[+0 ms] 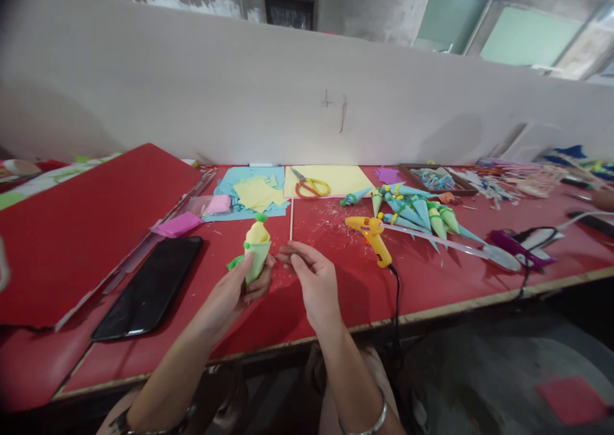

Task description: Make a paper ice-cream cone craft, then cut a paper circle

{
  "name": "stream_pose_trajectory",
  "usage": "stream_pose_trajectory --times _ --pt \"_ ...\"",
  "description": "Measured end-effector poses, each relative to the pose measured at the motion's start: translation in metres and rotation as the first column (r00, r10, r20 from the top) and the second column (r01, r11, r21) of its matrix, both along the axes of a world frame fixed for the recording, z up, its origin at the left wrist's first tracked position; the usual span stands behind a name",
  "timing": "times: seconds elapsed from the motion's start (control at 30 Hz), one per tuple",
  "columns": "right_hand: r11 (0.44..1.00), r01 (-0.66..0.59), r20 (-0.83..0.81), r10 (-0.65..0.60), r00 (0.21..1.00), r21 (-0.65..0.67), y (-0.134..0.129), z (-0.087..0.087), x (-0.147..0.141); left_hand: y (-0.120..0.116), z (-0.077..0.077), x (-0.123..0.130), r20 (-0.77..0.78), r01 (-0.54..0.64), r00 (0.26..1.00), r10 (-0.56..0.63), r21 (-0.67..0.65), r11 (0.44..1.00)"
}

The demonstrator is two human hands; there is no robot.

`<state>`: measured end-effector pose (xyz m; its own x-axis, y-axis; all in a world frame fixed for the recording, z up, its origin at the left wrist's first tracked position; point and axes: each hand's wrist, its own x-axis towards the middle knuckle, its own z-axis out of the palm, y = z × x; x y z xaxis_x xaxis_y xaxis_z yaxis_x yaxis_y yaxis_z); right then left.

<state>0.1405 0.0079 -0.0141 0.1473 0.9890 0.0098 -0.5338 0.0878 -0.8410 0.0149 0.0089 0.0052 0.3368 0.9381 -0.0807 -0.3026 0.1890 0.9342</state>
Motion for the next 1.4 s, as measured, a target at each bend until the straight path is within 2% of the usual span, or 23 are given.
stream_pose_trajectory --times 0.13,0.33,0.53,0.77,1.0,1.17,1.3,1.4 --pt "1.0 0.013 0.008 -0.013 1.0 -0.017 -0.001 0.002 0.001 0.0 0.0 0.001 0.004 -0.023 1.0 0.024 -0.017 1.0" --pt "0.997 0.078 0.109 -0.077 0.991 0.001 0.001 -0.003 0.002 -0.001 -0.001 0.004 -0.004 -0.017 1.0 0.017 -0.017 1.0" --pt "0.998 0.069 0.072 -0.068 0.995 -0.004 0.002 -0.004 0.002 -0.001 -0.006 0.005 0.005 -0.017 1.0 0.017 -0.031 0.999" --pt "0.986 0.168 0.199 -0.168 0.966 0.018 0.002 -0.005 0.004 -0.001 -0.012 0.006 -0.032 0.013 0.999 -0.014 -0.028 1.0" --pt "0.985 0.169 0.158 -0.172 0.972 0.032 0.002 -0.005 0.003 -0.001 -0.013 0.007 -0.068 0.017 0.998 -0.018 -0.014 1.0" --pt "0.951 0.268 0.281 -0.302 0.911 0.153 -0.004 0.002 0.004 -0.006 -0.008 0.011 -0.084 0.048 0.995 -0.05 -0.021 0.999" --pt "0.921 0.221 0.399 -0.343 0.85 0.321 -0.008 0.007 0.003 -0.01 -0.005 0.013 -0.105 0.138 0.985 -0.14 -0.021 0.99" --pt "0.9 0.184 0.459 -0.366 0.81 0.395 -0.01 0.008 0.002 -0.01 -0.007 0.013 -0.103 0.132 0.986 -0.134 -0.023 0.991"
